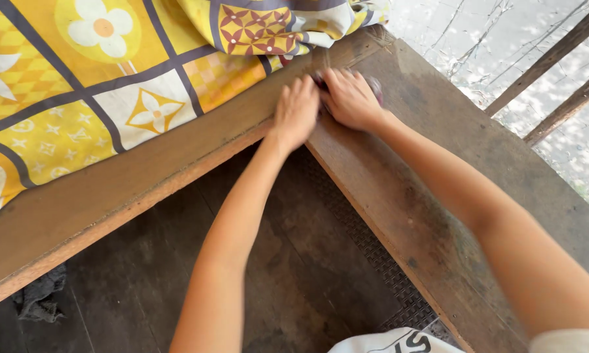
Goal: The person wipes down various mechanical components and plastic housings with a cloth and moves items between a work surface and a storage basket.
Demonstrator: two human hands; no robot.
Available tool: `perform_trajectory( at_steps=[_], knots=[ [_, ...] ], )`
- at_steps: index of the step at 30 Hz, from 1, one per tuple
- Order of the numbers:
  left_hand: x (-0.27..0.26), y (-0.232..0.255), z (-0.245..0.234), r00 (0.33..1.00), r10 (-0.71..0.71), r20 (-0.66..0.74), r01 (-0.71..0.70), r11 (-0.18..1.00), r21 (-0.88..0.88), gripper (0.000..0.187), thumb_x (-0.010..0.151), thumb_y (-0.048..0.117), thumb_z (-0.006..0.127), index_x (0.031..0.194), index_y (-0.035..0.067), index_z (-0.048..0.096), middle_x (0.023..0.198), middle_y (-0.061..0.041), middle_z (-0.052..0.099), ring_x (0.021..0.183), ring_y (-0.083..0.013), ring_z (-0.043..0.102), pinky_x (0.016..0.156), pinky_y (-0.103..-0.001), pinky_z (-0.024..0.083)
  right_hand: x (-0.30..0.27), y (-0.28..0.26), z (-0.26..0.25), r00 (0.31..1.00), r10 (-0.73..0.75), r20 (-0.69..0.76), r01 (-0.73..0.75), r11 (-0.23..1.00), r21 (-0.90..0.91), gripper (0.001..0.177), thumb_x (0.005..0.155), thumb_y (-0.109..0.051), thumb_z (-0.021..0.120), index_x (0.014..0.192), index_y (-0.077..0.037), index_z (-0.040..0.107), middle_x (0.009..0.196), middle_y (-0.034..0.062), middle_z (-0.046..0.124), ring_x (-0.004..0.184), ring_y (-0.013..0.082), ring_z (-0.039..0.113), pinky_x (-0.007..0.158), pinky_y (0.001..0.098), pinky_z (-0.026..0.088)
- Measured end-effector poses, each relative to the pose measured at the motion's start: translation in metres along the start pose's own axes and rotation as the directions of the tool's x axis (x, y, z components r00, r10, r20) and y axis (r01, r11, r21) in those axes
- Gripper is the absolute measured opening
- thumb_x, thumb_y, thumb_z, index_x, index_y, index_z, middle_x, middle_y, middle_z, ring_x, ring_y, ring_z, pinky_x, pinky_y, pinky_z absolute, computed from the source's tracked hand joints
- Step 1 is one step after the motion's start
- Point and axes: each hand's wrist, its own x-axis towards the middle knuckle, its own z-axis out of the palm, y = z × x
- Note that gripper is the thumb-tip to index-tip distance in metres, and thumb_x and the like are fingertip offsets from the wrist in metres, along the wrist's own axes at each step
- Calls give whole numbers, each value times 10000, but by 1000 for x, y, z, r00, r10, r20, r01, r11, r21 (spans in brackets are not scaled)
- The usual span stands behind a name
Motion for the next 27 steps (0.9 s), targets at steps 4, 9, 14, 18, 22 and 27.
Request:
perform_trajectory(
  at_steps=[4,9,14,18,22,27],
  knots=[
    [-24,65,-23,972,177,153,-132,955,-265,134,789,103,422,815,36,535,899,-103,468,861,-261,462,719,-389,387,-74,-9,-45,971,127,203,-134,991,19,241,808,-234,499,916,-29,431,832,148,521,797,287,498,734,415,359],
    [31,81,19,982,184,38,-165,942,-291,119,776,117,444,810,47,534,924,-103,467,866,-260,454,705,-378,392,-78,36,-48,964,254,75,-250,967,-49,205,802,-183,500,923,-28,441,837,154,524,842,319,490,718,417,351],
    [107,72,84,993,110,-45,-117,967,-228,144,762,115,445,834,63,558,910,-78,472,862,-250,458,707,-382,386,-41,115,-28,951,308,-22,-309,946,-101,213,845,-164,490,971,-4,428,892,183,535,866,346,502,730,420,356],
    [151,56,122,991,102,-83,-115,978,-174,152,774,112,438,843,66,565,918,-75,477,859,-242,459,695,-377,383,-16,162,-10,952,288,-102,-296,952,-82,233,832,-161,502,981,0,424,930,202,546,876,363,509,729,423,358],
    [154,55,133,988,118,-104,-134,977,-166,153,774,99,434,847,62,564,928,-72,478,860,-242,461,694,-372,382,-21,171,-1,936,340,-93,-349,932,-96,216,858,-171,500,966,-2,419,923,206,543,870,367,503,745,421,362],
    [123,77,92,981,189,-42,-193,960,-203,140,774,89,425,817,63,556,902,-78,479,857,-247,469,706,-374,387,-47,139,-24,956,289,-46,-293,941,-171,235,841,-183,514,965,-6,420,876,197,544,831,360,507,739,429,356]
  ],
)
